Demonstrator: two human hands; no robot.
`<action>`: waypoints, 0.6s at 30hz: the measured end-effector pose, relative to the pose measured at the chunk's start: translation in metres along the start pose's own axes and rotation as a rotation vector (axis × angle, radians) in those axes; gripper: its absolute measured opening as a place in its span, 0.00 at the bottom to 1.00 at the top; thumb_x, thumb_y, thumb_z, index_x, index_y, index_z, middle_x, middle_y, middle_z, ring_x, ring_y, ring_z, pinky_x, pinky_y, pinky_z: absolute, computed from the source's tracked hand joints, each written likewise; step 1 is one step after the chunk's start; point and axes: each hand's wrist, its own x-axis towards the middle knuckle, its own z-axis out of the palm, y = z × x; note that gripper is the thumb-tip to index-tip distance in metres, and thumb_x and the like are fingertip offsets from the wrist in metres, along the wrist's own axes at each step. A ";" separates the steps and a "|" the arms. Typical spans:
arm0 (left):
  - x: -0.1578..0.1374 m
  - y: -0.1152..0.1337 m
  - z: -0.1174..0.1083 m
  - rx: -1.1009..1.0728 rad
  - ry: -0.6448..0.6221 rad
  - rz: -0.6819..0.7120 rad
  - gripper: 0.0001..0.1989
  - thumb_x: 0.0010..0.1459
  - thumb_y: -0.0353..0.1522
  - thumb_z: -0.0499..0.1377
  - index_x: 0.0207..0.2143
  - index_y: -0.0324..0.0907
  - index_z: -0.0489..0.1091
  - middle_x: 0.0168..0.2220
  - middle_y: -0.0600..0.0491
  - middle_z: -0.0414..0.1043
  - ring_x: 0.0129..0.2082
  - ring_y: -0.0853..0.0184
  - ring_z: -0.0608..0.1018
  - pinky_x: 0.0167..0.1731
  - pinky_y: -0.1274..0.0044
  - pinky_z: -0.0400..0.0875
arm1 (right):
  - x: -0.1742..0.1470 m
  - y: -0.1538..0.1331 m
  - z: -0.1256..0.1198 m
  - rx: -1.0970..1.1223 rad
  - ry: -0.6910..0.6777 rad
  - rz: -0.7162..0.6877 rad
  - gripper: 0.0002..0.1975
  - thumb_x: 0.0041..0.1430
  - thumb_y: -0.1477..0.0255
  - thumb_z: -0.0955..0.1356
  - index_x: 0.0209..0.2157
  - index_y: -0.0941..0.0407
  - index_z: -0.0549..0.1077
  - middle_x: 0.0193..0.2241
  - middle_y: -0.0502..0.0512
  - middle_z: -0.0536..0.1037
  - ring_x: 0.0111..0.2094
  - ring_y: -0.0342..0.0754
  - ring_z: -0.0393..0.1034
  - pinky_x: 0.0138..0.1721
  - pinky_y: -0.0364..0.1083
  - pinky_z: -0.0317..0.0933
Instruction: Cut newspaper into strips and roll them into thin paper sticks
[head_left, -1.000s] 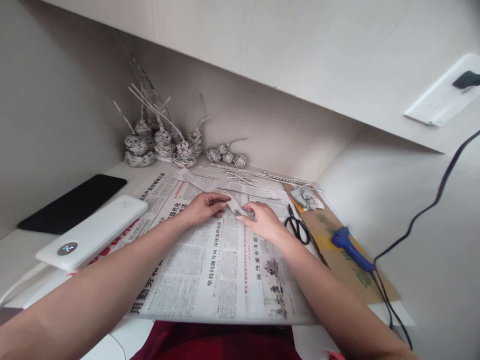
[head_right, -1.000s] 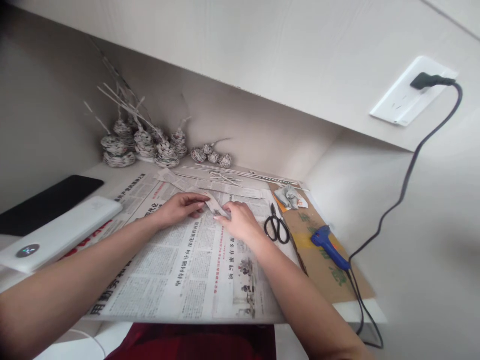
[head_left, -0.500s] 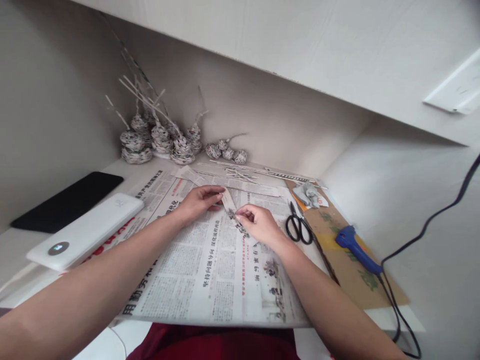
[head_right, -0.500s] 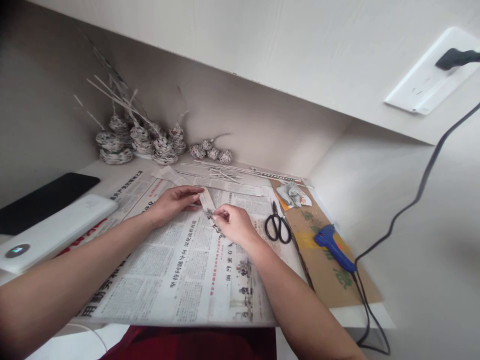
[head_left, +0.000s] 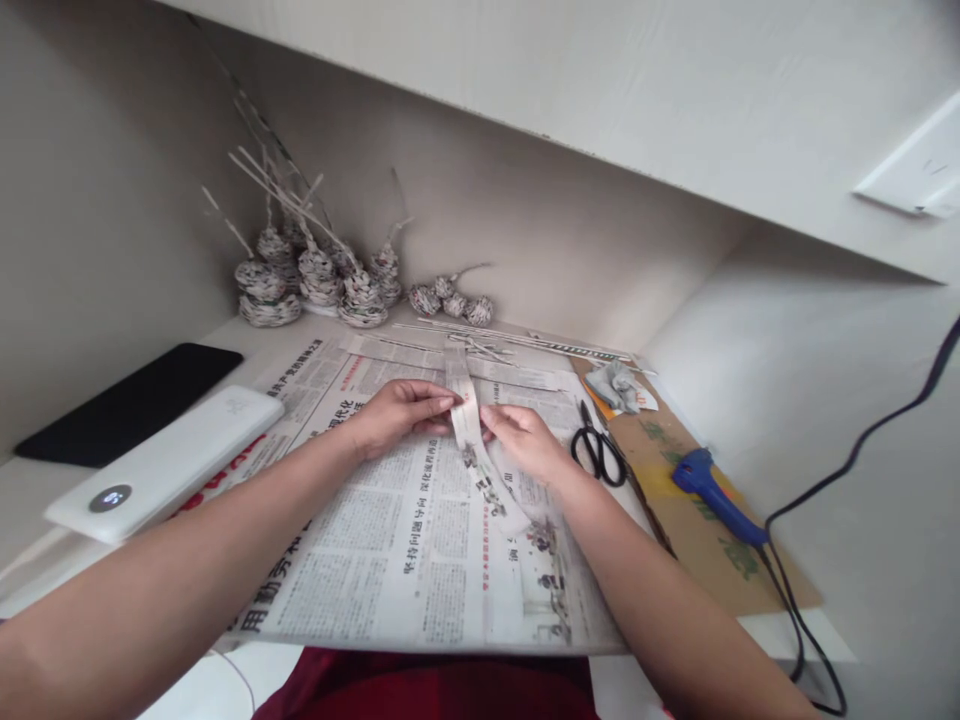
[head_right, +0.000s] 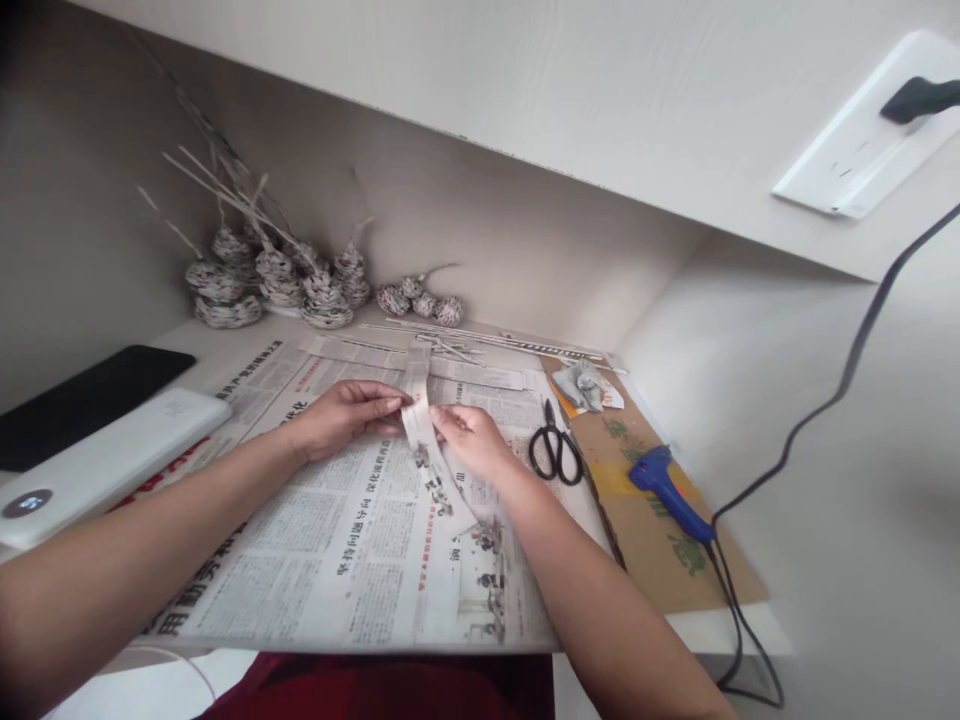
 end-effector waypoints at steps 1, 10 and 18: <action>0.000 -0.001 0.000 0.008 -0.014 -0.009 0.14 0.44 0.35 0.70 0.33 0.36 0.78 0.33 0.49 0.78 0.31 0.69 0.78 0.34 0.78 0.76 | -0.001 0.000 0.001 -0.001 -0.043 -0.004 0.18 0.57 0.57 0.66 0.33 0.58 0.76 0.26 0.51 0.75 0.29 0.44 0.69 0.33 0.42 0.61; 0.002 0.000 -0.002 -0.018 0.044 -0.020 0.16 0.47 0.37 0.69 0.32 0.38 0.68 0.22 0.55 0.71 0.22 0.73 0.75 0.22 0.84 0.72 | -0.005 0.006 0.011 0.117 -0.010 0.062 0.14 0.48 0.60 0.72 0.28 0.57 0.75 0.20 0.47 0.71 0.21 0.40 0.62 0.26 0.41 0.56; 0.003 -0.002 -0.003 -0.002 0.081 -0.004 0.25 0.41 0.28 0.71 0.41 0.40 0.65 0.24 0.58 0.69 0.20 0.75 0.73 0.21 0.84 0.71 | -0.012 -0.006 0.016 -0.044 -0.013 -0.004 0.16 0.48 0.60 0.72 0.22 0.56 0.67 0.19 0.44 0.64 0.21 0.39 0.55 0.24 0.41 0.50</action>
